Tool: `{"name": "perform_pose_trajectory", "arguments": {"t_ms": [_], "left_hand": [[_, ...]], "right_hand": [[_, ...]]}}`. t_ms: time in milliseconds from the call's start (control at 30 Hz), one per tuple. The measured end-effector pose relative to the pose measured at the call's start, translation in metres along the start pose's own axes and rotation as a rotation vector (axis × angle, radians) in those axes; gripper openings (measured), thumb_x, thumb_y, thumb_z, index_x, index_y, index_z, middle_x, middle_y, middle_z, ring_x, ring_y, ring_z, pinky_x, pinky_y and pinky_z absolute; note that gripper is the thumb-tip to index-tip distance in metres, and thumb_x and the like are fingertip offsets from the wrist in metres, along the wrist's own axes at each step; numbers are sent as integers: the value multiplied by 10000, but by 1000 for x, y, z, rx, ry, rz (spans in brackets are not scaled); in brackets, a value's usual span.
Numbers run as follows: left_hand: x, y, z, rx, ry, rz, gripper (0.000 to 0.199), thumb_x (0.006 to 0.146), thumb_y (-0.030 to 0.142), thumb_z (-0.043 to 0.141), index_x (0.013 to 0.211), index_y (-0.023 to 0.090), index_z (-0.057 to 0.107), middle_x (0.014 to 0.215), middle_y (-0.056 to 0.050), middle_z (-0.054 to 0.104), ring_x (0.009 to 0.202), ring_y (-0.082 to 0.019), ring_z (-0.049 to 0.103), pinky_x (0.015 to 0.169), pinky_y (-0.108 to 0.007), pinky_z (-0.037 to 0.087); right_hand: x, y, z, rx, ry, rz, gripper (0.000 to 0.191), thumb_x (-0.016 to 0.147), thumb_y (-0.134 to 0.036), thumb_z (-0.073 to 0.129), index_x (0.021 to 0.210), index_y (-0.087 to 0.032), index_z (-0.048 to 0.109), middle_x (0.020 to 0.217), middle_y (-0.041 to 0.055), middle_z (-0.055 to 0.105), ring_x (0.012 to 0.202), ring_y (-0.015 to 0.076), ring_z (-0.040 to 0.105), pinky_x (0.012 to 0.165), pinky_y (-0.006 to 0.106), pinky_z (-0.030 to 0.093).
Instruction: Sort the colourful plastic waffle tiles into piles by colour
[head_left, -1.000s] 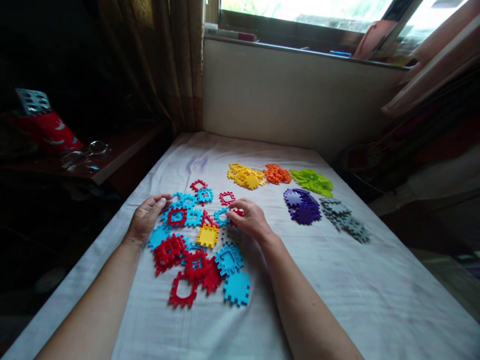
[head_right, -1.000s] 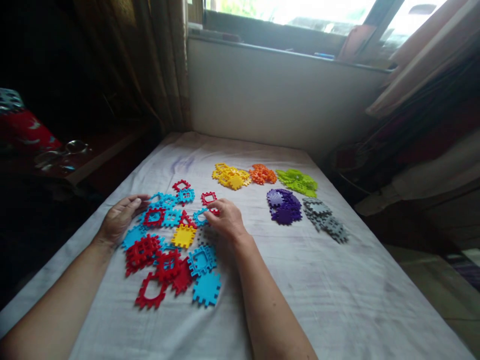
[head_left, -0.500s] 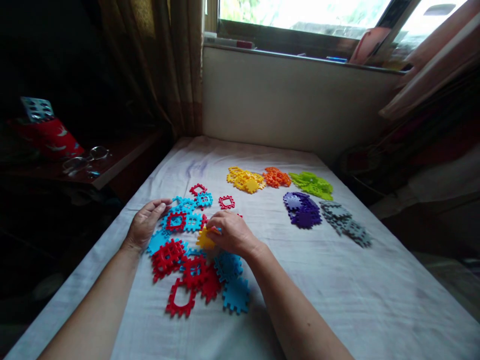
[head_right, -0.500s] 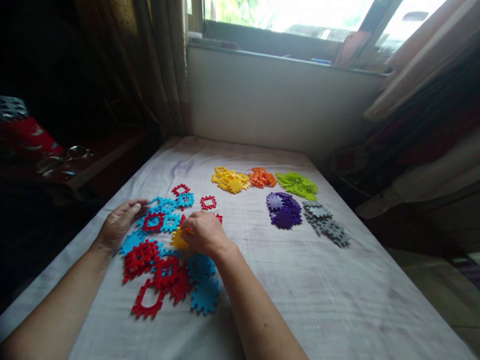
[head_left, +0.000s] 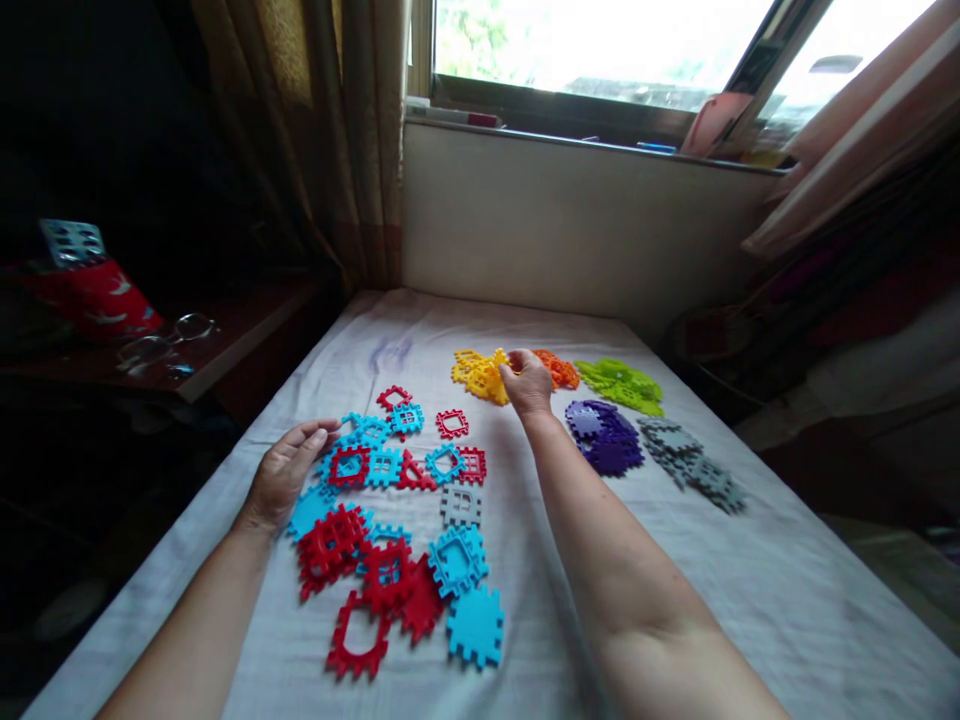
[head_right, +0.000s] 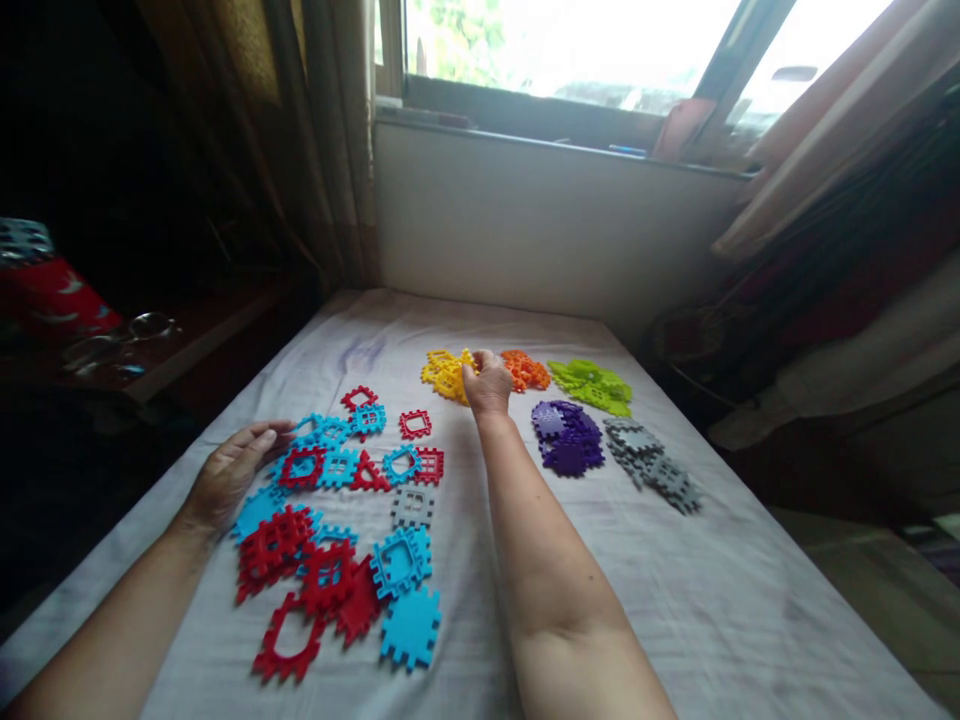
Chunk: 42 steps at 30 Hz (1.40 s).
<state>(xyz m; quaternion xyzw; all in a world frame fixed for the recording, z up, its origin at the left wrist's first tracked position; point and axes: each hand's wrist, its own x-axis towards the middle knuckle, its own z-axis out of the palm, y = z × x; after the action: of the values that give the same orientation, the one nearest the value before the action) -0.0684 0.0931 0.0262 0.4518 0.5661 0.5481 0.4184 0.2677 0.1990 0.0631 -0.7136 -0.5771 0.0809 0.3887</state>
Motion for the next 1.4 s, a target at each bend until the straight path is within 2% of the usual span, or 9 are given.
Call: {"name": "perform_pose_trajectory", "arguments": {"t_ms": [167, 333, 467, 600, 800, 967, 1133, 1267, 1400], "left_hand": [[-1, -2, 1, 60, -5, 36, 633, 651, 671, 721, 1053, 181, 712, 1013, -91, 753, 980, -266, 692, 926, -414, 545], [3, -8, 10, 452, -81, 274, 533, 720, 616, 634, 1099, 249, 711, 1219, -75, 709, 1230, -298, 592, 1109, -433, 419], [4, -12, 17, 668, -160, 391, 444, 747, 575, 587, 1030, 263, 729, 1218, -76, 714, 1260, -309, 569, 1153, -446, 361], [-5, -6, 18, 689, -128, 382, 502, 812, 591, 492, 1096, 241, 714, 1219, -90, 711, 1180, -288, 622, 1066, -396, 444], [-33, 11, -8, 942, -46, 386, 545, 832, 621, 464, 1128, 236, 712, 1256, -144, 689, 1196, -358, 605, 1068, -491, 406], [-83, -5, -29, 1168, -112, 229, 801, 745, 746, 545, 1370, 247, 582, 1513, -196, 481, 1397, -426, 412, 1126, -643, 249], [-123, -24, -3, 1199, -182, 373, 876, 752, 678, 625, 1494, 255, 434, 1624, -160, 312, 1498, -373, 263, 1183, -559, 236], [-116, -24, 28, 1092, -116, 572, 691, 818, 542, 631, 1428, 244, 503, 1577, -129, 390, 1451, -330, 368, 1172, -480, 339], [-108, -21, 45, 1058, -66, 611, 508, 876, 443, 575, 1339, 233, 585, 1510, -127, 484, 1399, -329, 442, 1153, -510, 371]], "right_hand": [[-42, 3, -3, -58, -133, -113, 179, 863, -272, 587, 932, -232, 747, 1011, 59, 761, 927, 211, 692, 877, 346, 517], [-120, 12, -40, 61, -402, -359, 255, 902, -381, 617, 1080, -248, 741, 1143, 74, 738, 1079, 217, 669, 980, 368, 500], [-181, 16, -76, 39, -660, -587, 770, 752, -579, 769, 1421, -261, 555, 1516, 143, 490, 1403, 305, 444, 1133, 473, 386], [-222, 19, -86, -93, -804, -644, 1116, 587, -698, 828, 1532, -277, 409, 1627, 183, 290, 1502, 400, 234, 1188, 610, 222], [-229, 8, -65, -148, -629, -587, 667, 804, -538, 737, 1391, -262, 585, 1533, 169, 452, 1422, 339, 396, 1148, 559, 304], [-228, 10, -46, -108, -382, -459, 475, 852, -369, 702, 1303, -231, 645, 1437, 154, 551, 1307, 294, 524, 1089, 476, 415], [-228, 26, -34, 57, -180, -336, 415, 822, -286, 688, 1230, -211, 683, 1339, 136, 631, 1211, 275, 589, 1073, 455, 452], [-227, 34, -37, 312, -97, -259, 358, 819, -385, 663, 1132, -217, 717, 1224, 103, 697, 1142, 253, 631, 1042, 411, 479], [-224, 41, -43, 537, -72, -80, 401, 890, -538, 520, 1018, -222, 731, 1034, 66, 745, 987, 218, 671, 924, 357, 527]]}}
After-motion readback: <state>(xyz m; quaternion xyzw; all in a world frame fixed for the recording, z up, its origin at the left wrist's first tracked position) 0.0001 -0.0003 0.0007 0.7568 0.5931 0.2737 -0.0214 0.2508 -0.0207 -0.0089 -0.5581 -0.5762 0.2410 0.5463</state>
